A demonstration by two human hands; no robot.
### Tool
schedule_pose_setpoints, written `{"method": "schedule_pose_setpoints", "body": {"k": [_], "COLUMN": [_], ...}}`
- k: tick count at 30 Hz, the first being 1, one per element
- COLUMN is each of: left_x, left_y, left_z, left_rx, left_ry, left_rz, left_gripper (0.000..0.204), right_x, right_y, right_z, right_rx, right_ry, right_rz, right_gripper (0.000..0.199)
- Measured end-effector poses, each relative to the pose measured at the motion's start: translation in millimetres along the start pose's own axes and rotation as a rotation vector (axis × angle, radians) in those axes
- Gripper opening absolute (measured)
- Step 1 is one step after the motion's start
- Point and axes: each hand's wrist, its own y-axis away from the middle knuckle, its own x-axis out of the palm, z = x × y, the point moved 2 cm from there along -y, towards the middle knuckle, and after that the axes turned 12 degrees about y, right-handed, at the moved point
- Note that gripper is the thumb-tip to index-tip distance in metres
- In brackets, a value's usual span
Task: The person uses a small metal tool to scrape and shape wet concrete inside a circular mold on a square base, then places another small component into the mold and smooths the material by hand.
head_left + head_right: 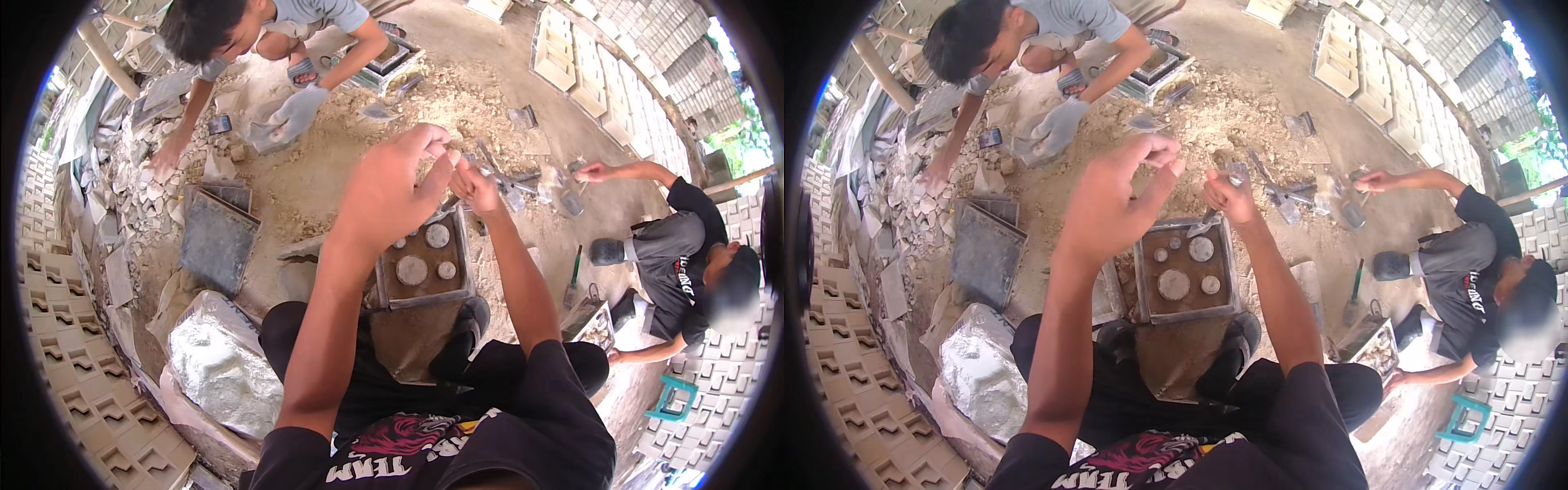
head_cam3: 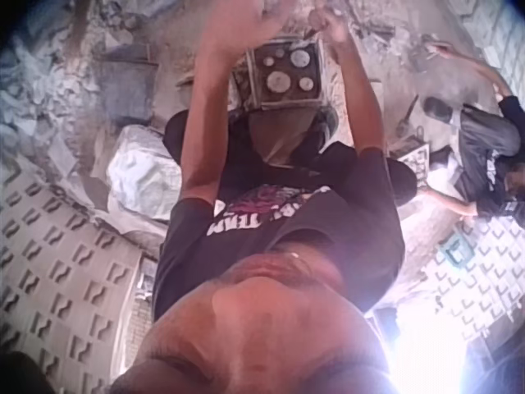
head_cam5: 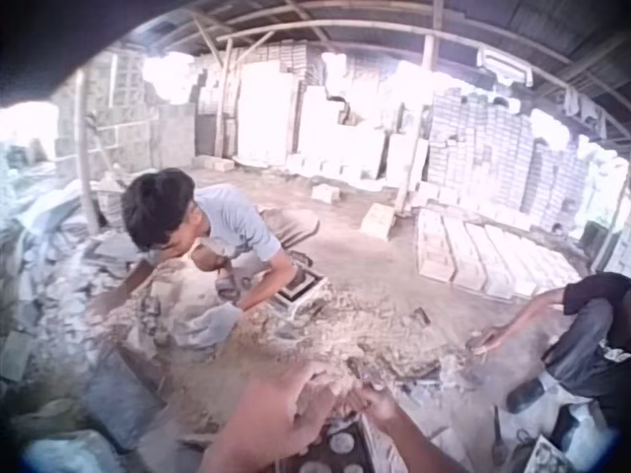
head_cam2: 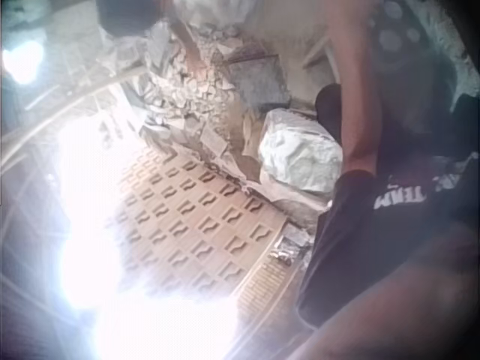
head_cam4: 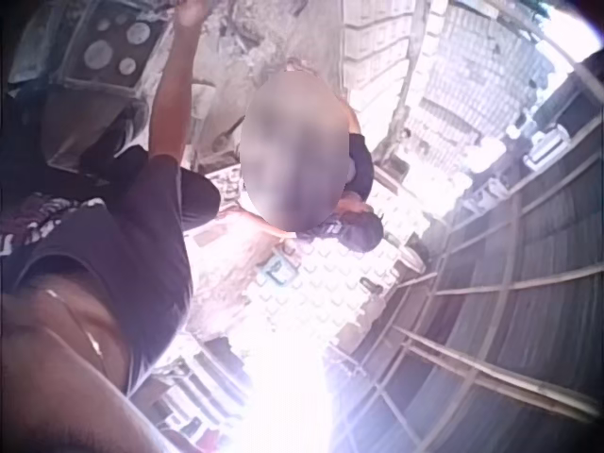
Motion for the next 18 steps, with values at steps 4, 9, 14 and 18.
{"method": "schedule_pose_setpoints", "body": {"k": [4, 9, 14, 18], "left_x": [1.1, 8.6, 1.8, 7.6], "left_y": [-2.6, -1.4, -0.5, -0.8], "left_z": [3.6, 3.3, 4.2, 5.3], "left_rx": [0.021, 0.040, -0.058, 0.046], "left_ry": [0.041, 0.008, -0.026, -0.016], "left_rz": [-0.003, 0.040, 0.050, 0.017], "left_gripper": [0.024, 0.024, 0.023, 0.021], "right_x": [9.5, 8.9, 37.1, 48.7], "right_y": [3.2, 6.9, 25.3, 44.8], "right_z": [1.7, 5.3, -9.3, 2.8], "right_rx": [-0.008, 0.021, 0.078, -0.147], "right_ry": [0.154, 0.180, 0.325, 0.650], "right_rz": [0.098, 0.146, 0.117, 0.109], "right_gripper": [0.057, 0.045, 0.021, 0.015]}}
